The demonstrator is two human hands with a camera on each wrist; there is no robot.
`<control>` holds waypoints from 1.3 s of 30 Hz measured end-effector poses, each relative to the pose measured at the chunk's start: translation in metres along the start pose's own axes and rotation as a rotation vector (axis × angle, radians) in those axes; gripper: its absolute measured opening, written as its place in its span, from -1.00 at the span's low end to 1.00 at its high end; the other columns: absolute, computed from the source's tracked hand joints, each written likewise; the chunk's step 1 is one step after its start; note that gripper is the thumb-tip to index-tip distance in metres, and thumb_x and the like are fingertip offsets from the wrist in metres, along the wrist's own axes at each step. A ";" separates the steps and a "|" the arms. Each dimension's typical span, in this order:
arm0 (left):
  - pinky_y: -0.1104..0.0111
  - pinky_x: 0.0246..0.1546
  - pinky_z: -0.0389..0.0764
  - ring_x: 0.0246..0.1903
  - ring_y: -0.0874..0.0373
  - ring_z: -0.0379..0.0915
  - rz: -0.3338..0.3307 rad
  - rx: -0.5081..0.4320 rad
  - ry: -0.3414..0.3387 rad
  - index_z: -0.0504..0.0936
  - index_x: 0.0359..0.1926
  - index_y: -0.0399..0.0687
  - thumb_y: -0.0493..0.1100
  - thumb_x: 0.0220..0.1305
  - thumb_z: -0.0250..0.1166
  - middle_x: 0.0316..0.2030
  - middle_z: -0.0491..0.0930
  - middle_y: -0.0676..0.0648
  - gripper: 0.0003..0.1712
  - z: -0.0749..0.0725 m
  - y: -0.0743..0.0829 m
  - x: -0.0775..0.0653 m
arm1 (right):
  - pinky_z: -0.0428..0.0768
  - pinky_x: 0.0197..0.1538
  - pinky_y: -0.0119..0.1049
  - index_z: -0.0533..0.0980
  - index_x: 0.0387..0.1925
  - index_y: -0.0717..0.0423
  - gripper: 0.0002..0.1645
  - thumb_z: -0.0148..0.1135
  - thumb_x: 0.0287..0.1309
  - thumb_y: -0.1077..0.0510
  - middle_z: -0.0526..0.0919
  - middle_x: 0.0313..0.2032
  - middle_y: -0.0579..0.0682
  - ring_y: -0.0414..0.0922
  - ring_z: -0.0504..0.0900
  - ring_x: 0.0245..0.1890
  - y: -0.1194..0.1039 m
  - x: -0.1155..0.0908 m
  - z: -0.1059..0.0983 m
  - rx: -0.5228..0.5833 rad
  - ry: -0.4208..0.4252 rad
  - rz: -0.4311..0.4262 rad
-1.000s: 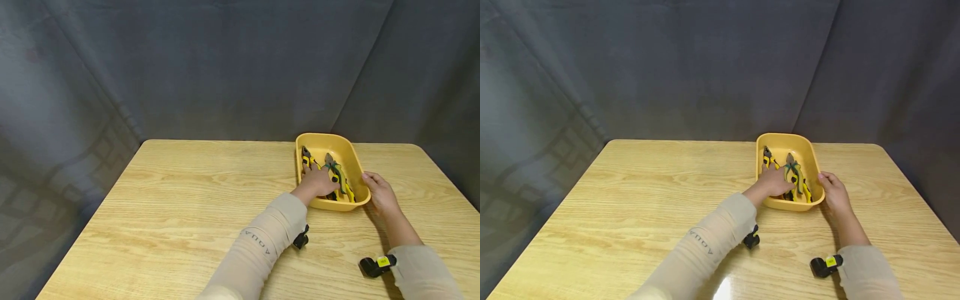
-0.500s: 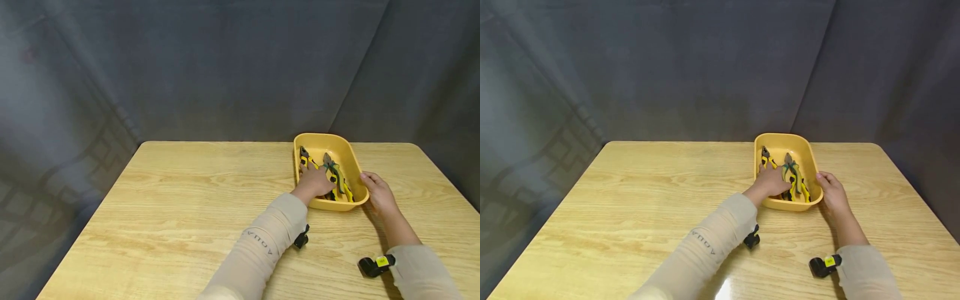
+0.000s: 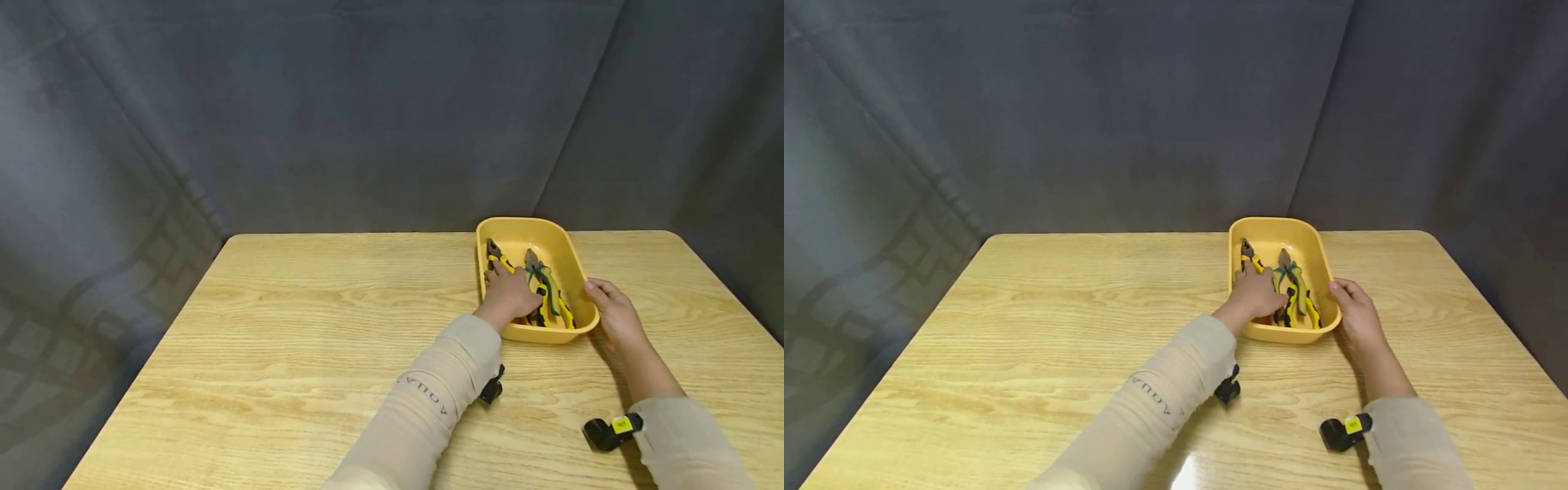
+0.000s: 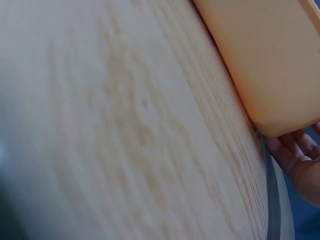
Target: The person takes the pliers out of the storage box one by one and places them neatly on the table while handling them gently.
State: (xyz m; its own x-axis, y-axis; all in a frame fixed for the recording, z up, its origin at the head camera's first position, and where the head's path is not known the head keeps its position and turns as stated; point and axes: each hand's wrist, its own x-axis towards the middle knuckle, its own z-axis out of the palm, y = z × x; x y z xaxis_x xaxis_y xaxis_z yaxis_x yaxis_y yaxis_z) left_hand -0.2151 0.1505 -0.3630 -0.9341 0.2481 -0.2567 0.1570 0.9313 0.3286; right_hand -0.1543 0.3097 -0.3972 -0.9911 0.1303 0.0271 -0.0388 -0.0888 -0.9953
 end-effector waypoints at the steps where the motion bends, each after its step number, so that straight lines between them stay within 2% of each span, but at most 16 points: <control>1: 0.29 0.04 0.19 0.21 -0.01 -0.13 -0.005 0.009 0.002 0.11 0.24 0.30 0.27 0.05 0.05 0.28 -0.20 -0.10 -0.28 0.000 0.000 0.000 | 0.44 -0.38 -0.55 0.36 -0.28 -0.08 -0.89 -0.01 0.16 0.04 0.43 -0.35 -0.23 -0.37 0.46 -0.38 0.000 0.001 0.000 0.010 -0.003 -0.002; 8: 0.34 0.02 0.18 0.18 -0.01 -0.10 -0.016 0.118 0.016 0.10 0.24 0.35 0.32 0.05 0.00 0.26 -0.12 -0.17 -0.29 0.000 -0.002 0.002 | 0.45 -0.37 -0.54 0.36 -0.25 -0.05 -0.87 -0.02 0.16 0.05 0.42 -0.33 -0.21 -0.37 0.46 -0.37 0.001 0.002 0.003 0.032 -0.020 0.006; 16: 0.33 0.01 0.18 0.18 -0.03 -0.10 -0.011 0.150 0.008 0.11 0.20 0.52 0.34 0.03 0.00 0.26 -0.13 -0.20 -0.34 0.003 0.000 0.005 | 0.46 -0.37 -0.53 0.35 -0.25 -0.06 -0.88 -0.04 0.18 0.06 0.43 -0.34 -0.21 -0.36 0.47 -0.37 0.001 0.001 0.001 0.035 -0.028 0.012; 21: 0.34 0.01 0.18 0.18 -0.02 -0.07 -0.024 0.184 0.012 0.10 0.19 0.55 0.36 0.01 0.00 0.26 -0.13 -0.19 -0.34 0.004 0.002 0.006 | 0.45 -0.36 -0.53 0.34 -0.24 -0.06 -0.87 -0.05 0.18 0.04 0.42 -0.32 -0.21 -0.37 0.47 -0.36 0.001 0.001 0.000 0.023 -0.035 0.003; 29: 0.40 0.02 0.20 0.20 0.03 -0.08 -0.057 0.316 -0.026 0.01 0.21 0.58 0.43 -0.01 -0.07 0.25 -0.07 -0.16 -0.30 0.006 0.006 0.008 | 0.45 -0.36 -0.53 0.34 -0.24 -0.06 -0.86 -0.06 0.18 0.03 0.40 -0.30 -0.20 -0.37 0.46 -0.35 0.000 -0.001 -0.001 0.019 -0.034 0.014; 39: 0.42 -0.14 0.37 0.17 0.05 0.02 -0.070 0.383 -0.014 0.04 0.20 0.60 0.45 -0.03 -0.07 0.23 -0.01 -0.17 -0.29 0.006 0.008 0.008 | 0.46 -0.36 -0.53 0.35 -0.23 -0.05 -0.85 -0.06 0.19 0.03 0.42 -0.31 -0.21 -0.36 0.47 -0.35 -0.001 -0.002 0.001 0.020 -0.029 0.014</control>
State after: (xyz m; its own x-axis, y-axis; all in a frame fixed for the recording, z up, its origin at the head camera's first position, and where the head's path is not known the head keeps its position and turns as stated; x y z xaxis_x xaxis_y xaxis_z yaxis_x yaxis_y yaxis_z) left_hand -0.2191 0.1615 -0.3676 -0.9428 0.1814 -0.2798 0.2039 0.9776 -0.0530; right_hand -0.1521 0.3084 -0.3959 -0.9949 0.0999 0.0166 -0.0276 -0.1099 -0.9936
